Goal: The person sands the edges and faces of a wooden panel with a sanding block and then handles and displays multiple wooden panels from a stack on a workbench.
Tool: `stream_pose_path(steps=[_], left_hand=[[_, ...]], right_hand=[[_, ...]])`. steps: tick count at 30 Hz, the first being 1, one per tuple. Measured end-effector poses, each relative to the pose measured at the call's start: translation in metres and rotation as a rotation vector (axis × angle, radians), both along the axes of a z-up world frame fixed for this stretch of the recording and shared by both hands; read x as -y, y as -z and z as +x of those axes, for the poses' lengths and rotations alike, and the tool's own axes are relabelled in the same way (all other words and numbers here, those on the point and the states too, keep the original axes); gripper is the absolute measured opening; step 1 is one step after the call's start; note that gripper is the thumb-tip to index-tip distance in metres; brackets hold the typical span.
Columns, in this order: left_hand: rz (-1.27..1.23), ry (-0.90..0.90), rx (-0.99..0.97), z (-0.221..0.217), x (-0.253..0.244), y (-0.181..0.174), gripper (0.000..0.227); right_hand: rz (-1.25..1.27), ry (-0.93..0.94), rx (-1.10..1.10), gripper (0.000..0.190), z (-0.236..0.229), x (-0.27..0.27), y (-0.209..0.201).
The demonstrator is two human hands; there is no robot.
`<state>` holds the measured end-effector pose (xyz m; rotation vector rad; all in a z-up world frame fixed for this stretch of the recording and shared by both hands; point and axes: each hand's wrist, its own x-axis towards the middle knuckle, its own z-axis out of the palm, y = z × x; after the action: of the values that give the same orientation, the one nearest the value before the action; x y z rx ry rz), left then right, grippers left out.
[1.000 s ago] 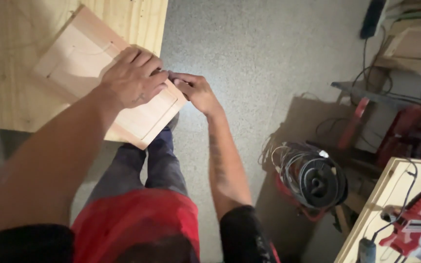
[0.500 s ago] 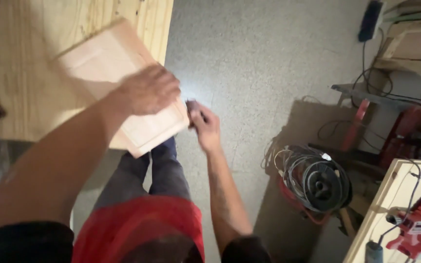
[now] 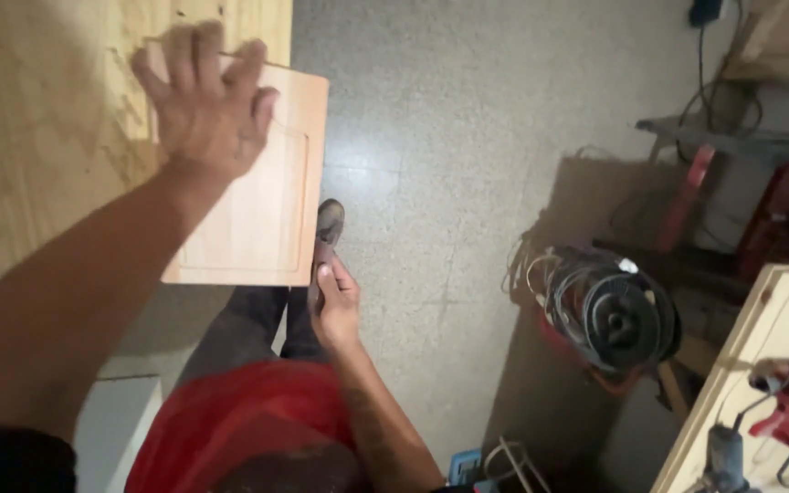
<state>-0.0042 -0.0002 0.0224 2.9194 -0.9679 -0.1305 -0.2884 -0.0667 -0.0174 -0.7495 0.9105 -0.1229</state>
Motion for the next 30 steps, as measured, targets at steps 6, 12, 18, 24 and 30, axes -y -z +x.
stream_pose_path(steps=[6, 12, 18, 24, 30], left_hand=[[0.037, 0.027, 0.002, 0.006, 0.009, 0.007, 0.046], [0.137, 0.016, -0.200, 0.009, 0.017, -0.003, 0.051], [0.134, 0.007, -0.117, 0.014, 0.012, 0.004, 0.051], [0.024, 0.012, -0.036, 0.012, 0.006, 0.016, 0.044], [0.008, 0.006, -0.045, 0.009, 0.002, 0.014, 0.046]], right_hand=[[-0.189, -0.029, 0.015, 0.042, 0.141, 0.065, 0.038], [-0.212, -0.047, -0.102, 0.028, 0.042, 0.020, 0.005], [0.173, 0.130, 0.070, 0.046, 0.147, 0.069, 0.089], [0.097, 0.068, 0.086, 0.037, 0.130, 0.077, 0.092], [-0.467, -0.264, 0.117, 0.043, 0.214, 0.116, 0.009]])
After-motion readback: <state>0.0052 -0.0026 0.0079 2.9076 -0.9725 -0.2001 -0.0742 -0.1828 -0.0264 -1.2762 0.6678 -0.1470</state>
